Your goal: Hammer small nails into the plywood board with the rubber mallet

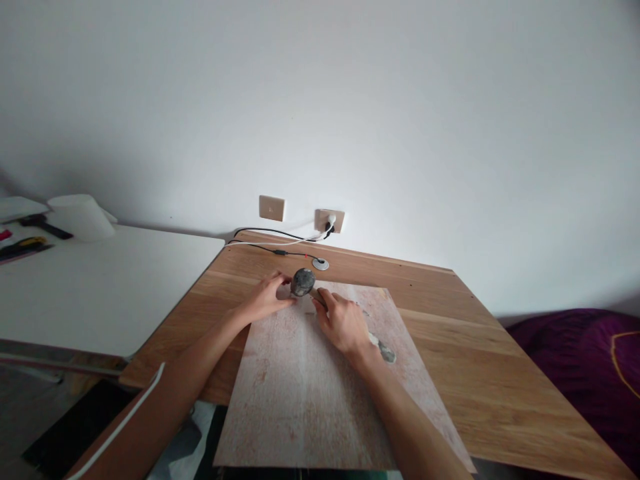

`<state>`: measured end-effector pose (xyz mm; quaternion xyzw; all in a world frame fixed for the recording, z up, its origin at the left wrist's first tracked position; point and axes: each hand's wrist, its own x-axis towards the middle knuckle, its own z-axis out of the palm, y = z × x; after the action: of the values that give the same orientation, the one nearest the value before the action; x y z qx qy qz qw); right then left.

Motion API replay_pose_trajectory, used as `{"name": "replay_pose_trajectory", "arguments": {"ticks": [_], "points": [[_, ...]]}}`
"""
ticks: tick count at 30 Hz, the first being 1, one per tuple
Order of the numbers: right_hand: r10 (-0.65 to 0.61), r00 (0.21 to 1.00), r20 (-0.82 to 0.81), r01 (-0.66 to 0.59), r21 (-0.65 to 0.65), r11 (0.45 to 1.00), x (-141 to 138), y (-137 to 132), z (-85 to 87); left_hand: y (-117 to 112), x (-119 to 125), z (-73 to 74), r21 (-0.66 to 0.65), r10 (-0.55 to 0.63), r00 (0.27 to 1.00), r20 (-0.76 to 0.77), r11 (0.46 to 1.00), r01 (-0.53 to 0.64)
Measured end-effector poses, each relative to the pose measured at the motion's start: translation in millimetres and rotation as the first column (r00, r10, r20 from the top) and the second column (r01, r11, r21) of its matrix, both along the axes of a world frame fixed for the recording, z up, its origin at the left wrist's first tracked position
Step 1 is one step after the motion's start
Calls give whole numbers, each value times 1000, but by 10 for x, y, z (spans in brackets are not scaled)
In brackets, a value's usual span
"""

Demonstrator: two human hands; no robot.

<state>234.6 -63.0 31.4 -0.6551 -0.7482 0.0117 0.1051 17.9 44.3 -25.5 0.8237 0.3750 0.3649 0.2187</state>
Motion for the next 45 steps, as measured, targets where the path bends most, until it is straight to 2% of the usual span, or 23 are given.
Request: {"name": "replay_pose_trajectory", "arguments": {"ticks": [15,22,30,41,45], "points": [[11,1000,-17,-11,-7,1000,0,1,-4,29,-7,-35,-7,-27,1000,-1,1000,27],[-38,999,-6,38,15,999,16,8,1,31,4,-39,7,-24,998,56,1000,24],[-23,1000,7,23,4,1000,-1,-5,24,68,-29,-36,15,-78,993,88,997,76],[-23,1000,18,23,33,999,27,16,-33,96,-35,-42,13,-134,986,95,991,134],[-16,1000,21,15,50,999,19,4,-29,78,-6,-48,6,-96,992,81,995,95]]}}
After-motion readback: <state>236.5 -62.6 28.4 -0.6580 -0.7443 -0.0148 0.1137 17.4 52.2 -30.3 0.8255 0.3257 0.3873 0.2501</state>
